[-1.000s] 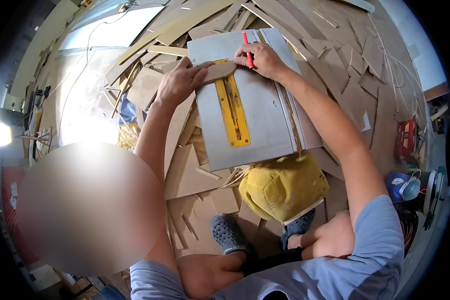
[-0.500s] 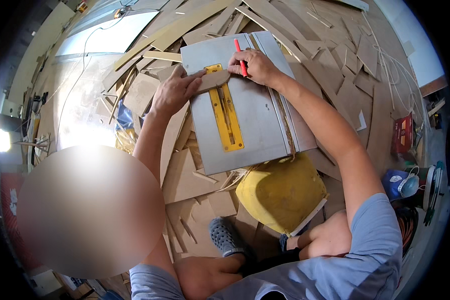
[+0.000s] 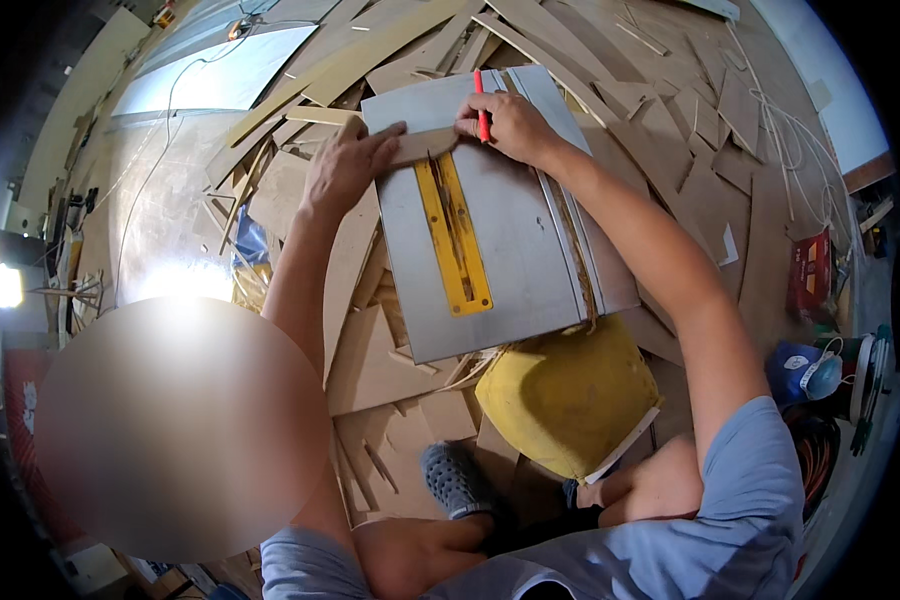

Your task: The person marks a wood piece with a pencil, cuts it on a table saw, and fits it into a gap in the flooring using a hammer and a pry bar.

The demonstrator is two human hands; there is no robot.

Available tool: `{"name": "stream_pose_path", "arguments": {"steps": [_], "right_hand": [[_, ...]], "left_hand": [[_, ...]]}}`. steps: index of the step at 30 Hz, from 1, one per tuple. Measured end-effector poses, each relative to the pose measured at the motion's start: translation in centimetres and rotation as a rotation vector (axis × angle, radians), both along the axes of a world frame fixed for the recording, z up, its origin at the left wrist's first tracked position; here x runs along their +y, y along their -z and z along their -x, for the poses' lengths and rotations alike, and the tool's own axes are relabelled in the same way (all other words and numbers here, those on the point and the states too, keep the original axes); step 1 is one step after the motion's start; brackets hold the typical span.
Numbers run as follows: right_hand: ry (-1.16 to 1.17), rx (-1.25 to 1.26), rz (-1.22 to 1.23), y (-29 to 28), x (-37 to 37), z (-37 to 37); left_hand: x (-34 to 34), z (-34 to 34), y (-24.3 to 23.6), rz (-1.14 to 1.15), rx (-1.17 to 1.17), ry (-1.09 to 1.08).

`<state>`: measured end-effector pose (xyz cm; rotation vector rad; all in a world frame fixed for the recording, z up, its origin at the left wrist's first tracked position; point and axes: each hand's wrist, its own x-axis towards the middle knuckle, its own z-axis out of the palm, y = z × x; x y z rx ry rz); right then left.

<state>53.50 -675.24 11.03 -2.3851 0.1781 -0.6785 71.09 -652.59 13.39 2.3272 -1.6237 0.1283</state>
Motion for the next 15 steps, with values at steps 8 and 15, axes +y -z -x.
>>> {"name": "stream_pose_path", "arguments": {"steps": [8, 15], "right_hand": [[-0.052, 0.07, -0.001, -0.2, 0.6, -1.5], [0.034, -0.169, 0.216, -0.3, -1.1, -4.5]], "left_hand": [[-5.2, -2.2, 3.5, 0.407, -0.087, -0.601], [-9.2, -3.3, 2.6, 0.205, 0.077, -0.214]]}}
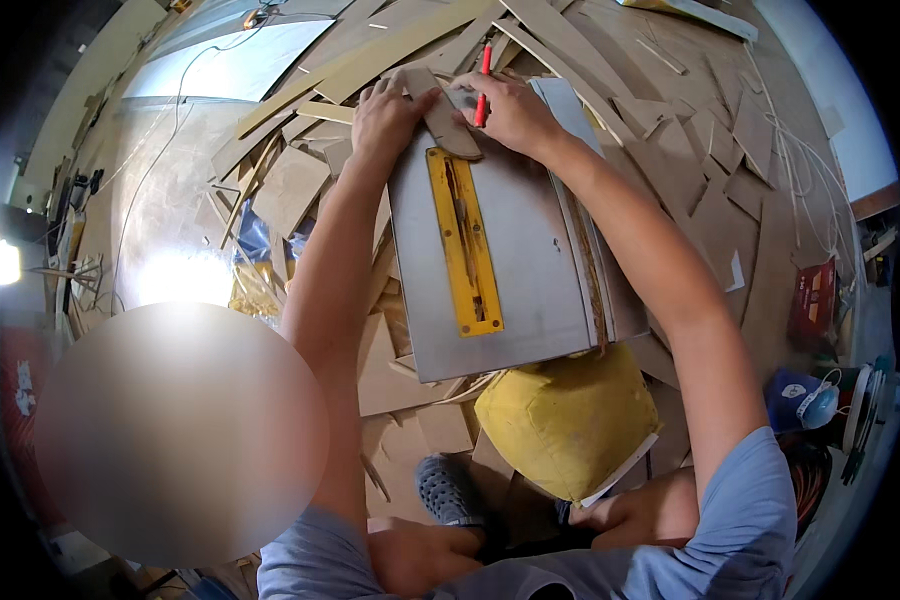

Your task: The person marks a wood piece with a pencil, cuts it on a table saw, and fits it into a gap in the flooring using a hammer and a pry bar.

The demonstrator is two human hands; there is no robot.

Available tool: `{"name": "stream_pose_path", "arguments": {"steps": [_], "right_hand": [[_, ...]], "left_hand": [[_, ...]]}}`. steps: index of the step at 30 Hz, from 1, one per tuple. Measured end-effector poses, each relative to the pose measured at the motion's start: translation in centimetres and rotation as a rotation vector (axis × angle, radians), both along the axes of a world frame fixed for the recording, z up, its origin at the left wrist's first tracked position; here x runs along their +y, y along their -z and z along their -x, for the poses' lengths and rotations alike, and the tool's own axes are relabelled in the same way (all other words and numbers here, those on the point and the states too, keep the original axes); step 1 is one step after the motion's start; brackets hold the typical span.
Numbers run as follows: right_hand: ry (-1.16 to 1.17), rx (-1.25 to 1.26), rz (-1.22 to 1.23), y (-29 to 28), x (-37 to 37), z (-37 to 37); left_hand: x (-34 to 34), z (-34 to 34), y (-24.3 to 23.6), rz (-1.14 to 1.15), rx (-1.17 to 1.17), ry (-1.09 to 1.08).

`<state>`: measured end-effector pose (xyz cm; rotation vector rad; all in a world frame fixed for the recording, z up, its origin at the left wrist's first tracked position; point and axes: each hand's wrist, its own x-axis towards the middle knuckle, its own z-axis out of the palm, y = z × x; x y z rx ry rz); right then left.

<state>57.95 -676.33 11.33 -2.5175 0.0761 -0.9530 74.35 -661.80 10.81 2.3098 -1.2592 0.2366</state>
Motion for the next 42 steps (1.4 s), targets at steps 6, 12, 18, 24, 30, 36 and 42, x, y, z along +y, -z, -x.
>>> {"name": "stream_pose_path", "arguments": {"steps": [6, 12, 18, 24, 30, 36, 42], "right_hand": [[0.025, 0.073, 0.125, 1.4, 1.0, -0.1], [0.072, -0.095, 0.312, 1.8, 0.8, 1.0], [0.045, 0.167, 0.1, 1.0, 2.5, 2.2], [0.091, 0.014, 0.202, 1.7, 3.0, 3.6], [0.098, 0.053, 0.153, 2.0, 3.2, 4.2], [0.132, 0.079, 0.158, 1.6, 3.7, 4.8], [0.122, 0.054, 0.154, 1.5, 4.0, 5.2]], "left_hand": [[-0.6, -2.7, 1.6, -0.057, 0.096, 0.165], [-1.1, -1.8, -0.4, -0.113, 0.121, 0.25], [-1.7, -2.5, -0.2, -0.156, 0.192, 0.362], [-2.7, -2.0, 0.3, -0.088, 0.109, 0.47], [-2.9, -1.4, -0.1, -0.126, 0.136, 0.514], [-3.2, -0.9, -1.4, -0.235, 0.272, 0.469], [-3.8, -1.4, -2.5, -0.357, 0.489, 0.482]]}}
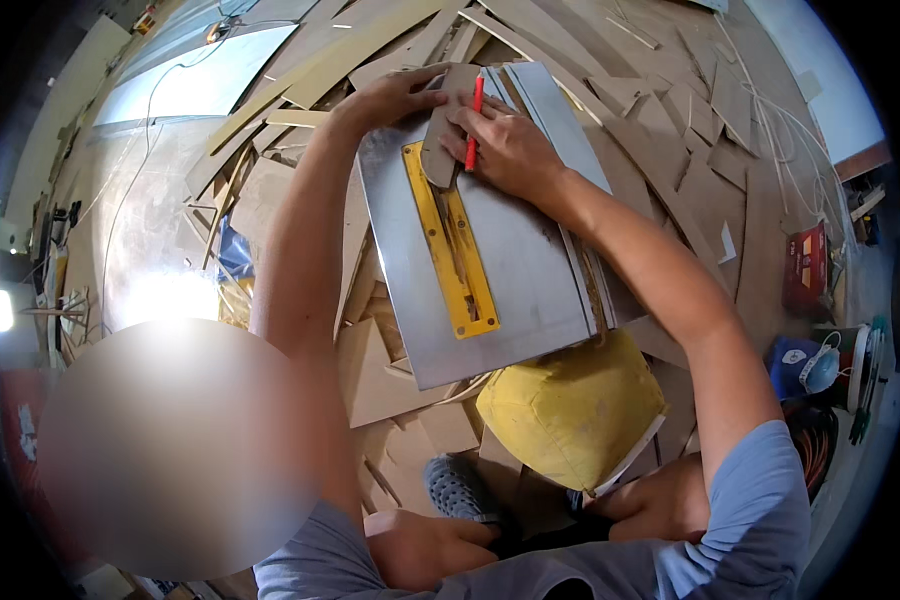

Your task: The person marks a wood piece with a pencil, cuts it on a table saw, and fits it into a gap in the flooring using a hammer and a pry bar.

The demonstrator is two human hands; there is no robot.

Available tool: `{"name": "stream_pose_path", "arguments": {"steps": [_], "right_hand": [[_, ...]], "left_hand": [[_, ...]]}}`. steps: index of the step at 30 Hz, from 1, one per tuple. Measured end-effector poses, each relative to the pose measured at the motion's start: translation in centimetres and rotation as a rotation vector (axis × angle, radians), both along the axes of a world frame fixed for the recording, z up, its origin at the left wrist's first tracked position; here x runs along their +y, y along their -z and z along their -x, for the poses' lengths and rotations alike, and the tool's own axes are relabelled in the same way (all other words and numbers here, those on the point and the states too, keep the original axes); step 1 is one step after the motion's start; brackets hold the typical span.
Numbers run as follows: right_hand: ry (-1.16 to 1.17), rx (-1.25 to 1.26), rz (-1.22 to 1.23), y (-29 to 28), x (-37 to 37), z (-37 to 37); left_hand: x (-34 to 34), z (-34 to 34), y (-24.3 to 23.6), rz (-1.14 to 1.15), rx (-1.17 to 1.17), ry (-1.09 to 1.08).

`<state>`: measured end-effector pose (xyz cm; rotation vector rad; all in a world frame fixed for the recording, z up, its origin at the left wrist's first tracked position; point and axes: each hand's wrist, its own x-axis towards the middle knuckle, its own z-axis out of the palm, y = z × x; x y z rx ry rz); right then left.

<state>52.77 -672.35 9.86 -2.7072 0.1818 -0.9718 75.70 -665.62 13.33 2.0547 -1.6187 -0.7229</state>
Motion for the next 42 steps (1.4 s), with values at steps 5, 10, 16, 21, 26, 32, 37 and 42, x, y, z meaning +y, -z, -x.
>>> {"name": "stream_pose_path", "arguments": {"steps": [5, 10, 16, 21, 26, 32, 37, 42], "right_hand": [[-0.005, -0.027, 0.063, 0.1, 0.5, 0.0], [-0.032, -0.015, 0.048, 0.1, 0.6, 0.2], [-0.098, -0.047, 0.068, -0.4, 0.5, 0.5], [-0.111, -0.057, 0.063, -0.1, 0.5, 0.5], [-0.166, -0.067, 0.042, -0.5, 0.5, 0.6], [-0.166, -0.065, 0.03, -0.3, 0.4, 0.6], [-0.157, 0.008, 0.032, -0.3, 0.3, 0.6], [-0.15, -0.009, 0.019, -0.1, 0.3, 0.8]], "left_hand": [[-0.2, -1.3, 0.7, 0.043, -0.052, 0.055], [-0.2, -1.7, 0.7, -0.02, 0.052, 0.076], [0.2, -1.2, 0.3, 0.027, -0.027, 0.064], [1.1, -0.4, -0.6, -0.044, -0.024, 0.003], [1.7, -1.0, 0.1, 0.029, -0.044, 0.016], [2.0, -1.1, 0.3, 0.042, -0.062, -0.01], [2.2, -1.3, 0.5, 0.042, -0.13, -0.035], [2.5, -0.7, 0.3, 0.026, -0.089, -0.048]]}}
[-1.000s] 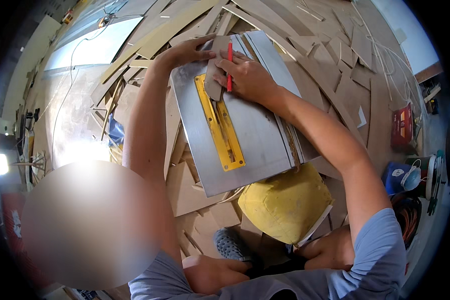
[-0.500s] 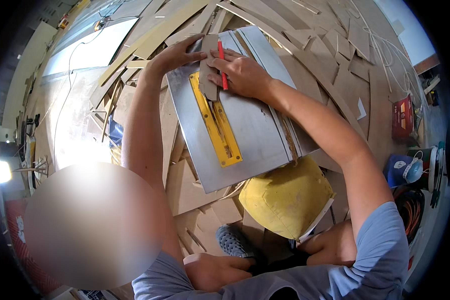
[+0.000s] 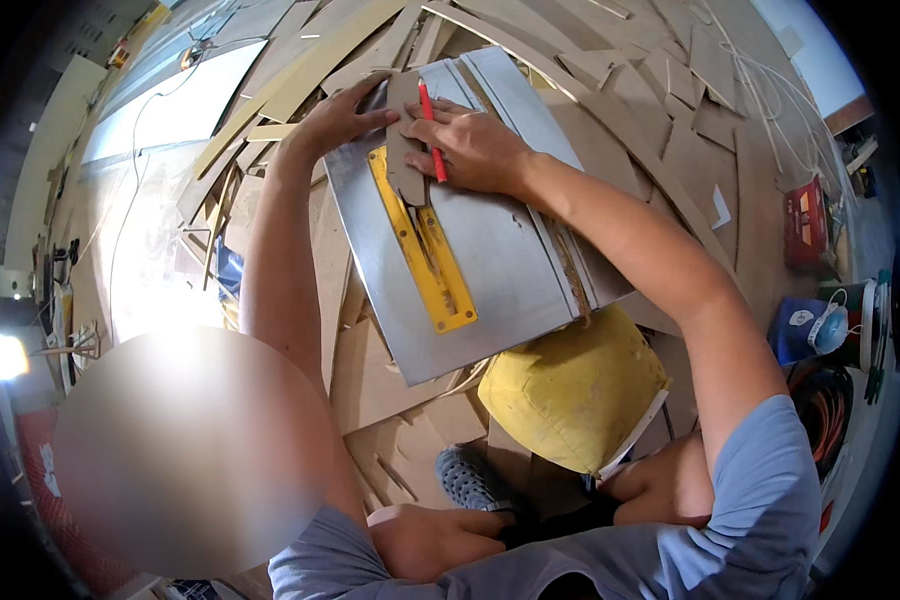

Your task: The person marks a wood piece with a pencil, cuts it on a table saw, and fits it into a gap in the flooring using a hammer and a pry bar.

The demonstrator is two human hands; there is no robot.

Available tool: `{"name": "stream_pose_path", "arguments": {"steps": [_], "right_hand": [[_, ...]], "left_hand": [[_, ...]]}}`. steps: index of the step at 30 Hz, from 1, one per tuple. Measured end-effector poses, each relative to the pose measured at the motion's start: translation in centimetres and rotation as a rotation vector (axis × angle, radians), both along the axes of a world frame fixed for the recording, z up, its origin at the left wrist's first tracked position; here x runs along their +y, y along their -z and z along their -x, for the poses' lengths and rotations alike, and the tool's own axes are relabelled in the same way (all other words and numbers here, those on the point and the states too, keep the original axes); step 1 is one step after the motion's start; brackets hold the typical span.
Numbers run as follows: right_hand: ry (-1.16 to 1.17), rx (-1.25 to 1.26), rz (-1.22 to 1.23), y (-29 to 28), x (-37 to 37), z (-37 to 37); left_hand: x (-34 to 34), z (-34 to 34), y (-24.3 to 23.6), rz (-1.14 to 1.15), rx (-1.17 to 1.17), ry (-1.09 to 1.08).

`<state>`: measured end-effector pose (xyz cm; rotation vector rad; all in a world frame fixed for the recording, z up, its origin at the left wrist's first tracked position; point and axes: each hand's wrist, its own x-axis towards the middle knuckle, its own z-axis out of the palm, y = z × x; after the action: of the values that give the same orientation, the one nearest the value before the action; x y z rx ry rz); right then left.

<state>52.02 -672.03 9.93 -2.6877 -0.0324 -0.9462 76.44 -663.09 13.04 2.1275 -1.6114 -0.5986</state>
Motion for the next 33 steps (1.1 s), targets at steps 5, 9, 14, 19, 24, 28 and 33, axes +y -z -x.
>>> {"name": "stream_pose_path", "arguments": {"steps": [5, 9, 14, 19, 24, 28, 33], "right_hand": [[0.009, 0.001, 0.001, -0.1, 0.1, 0.3], [0.003, 0.084, -0.013, -0.6, 0.3, 0.4], [0.005, 0.12, 0.007, -0.5, 0.1, 0.5], [-0.006, 0.114, 0.01, -0.5, 0.1, 0.7], [-0.02, 0.155, 0.006, -0.1, 0.1, 1.0], [-0.029, 0.154, -0.046, 0.1, -0.3, 0.5], [-0.053, 0.147, -0.053, -0.1, -1.5, -1.1]], "left_hand": [[0.3, -0.3, 0.4, 0.031, -0.036, -0.006], [0.5, -0.4, 0.5, -0.013, -0.015, -0.025], [0.4, -0.2, 0.3, -0.02, -0.024, -0.02], [0.9, 0.4, 0.0, -0.028, 0.056, -0.032], [1.5, 0.3, 0.7, 0.068, -0.078, 0.021], [1.6, 0.3, 0.4, 0.089, -0.025, 0.031], [1.4, -0.4, 0.6, 0.096, 0.002, -0.065]]}}
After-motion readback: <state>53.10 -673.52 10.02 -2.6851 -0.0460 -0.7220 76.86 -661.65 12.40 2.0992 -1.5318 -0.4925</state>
